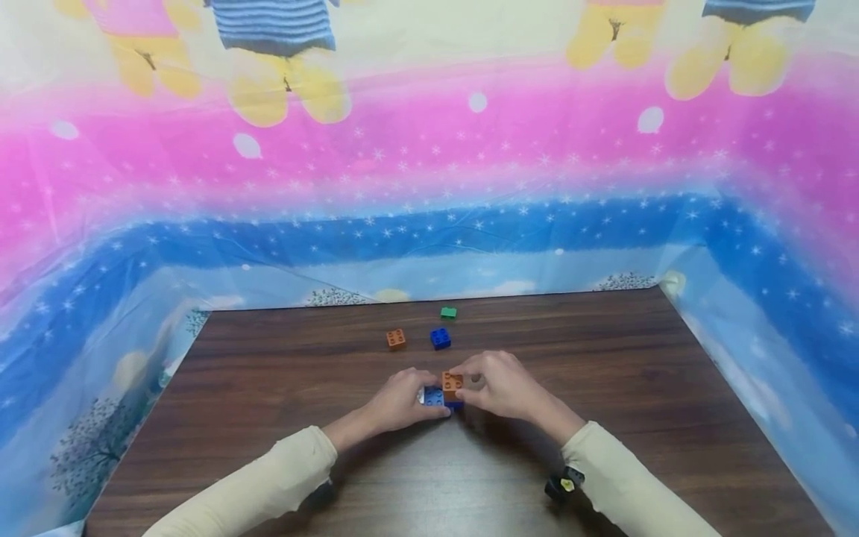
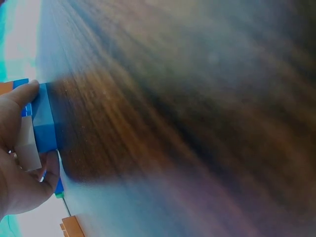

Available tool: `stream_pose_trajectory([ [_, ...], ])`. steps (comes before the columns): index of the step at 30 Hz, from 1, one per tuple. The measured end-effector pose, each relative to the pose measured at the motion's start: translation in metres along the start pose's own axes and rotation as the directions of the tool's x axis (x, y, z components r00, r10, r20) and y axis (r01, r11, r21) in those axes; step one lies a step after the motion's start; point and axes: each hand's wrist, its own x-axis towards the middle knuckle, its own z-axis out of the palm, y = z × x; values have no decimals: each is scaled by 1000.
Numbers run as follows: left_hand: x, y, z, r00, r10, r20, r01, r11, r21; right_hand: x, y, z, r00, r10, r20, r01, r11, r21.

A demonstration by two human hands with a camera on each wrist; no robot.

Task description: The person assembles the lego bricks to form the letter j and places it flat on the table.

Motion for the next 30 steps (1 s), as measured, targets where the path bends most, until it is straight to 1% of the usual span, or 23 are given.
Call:
stream_pose_trajectory([
  [6, 0, 1, 0, 1000, 5, -1, -5, 1000, -1, -1, -2, -1, 998, 65, 26, -66, 997, 40],
  [12, 0, 0, 1, 1000, 8, -14, -8, 1000, 1, -1, -1, 2, 995, 102, 13, -103, 991, 83],
  [15, -1, 0, 1, 1000, 10, -18, -10, 1000, 4, -2, 0, 5, 995, 102, 4, -102, 989, 111],
  [23, -2, 0, -1, 1000, 11, -22, -11, 1000, 0, 0, 2, -1, 999, 53, -4, -52, 986, 156],
  [30, -1, -2, 2, 1000, 14, -18, -14, 1000, -19, 6, 8, -8, 995, 78, -69, -65, 982, 180],
])
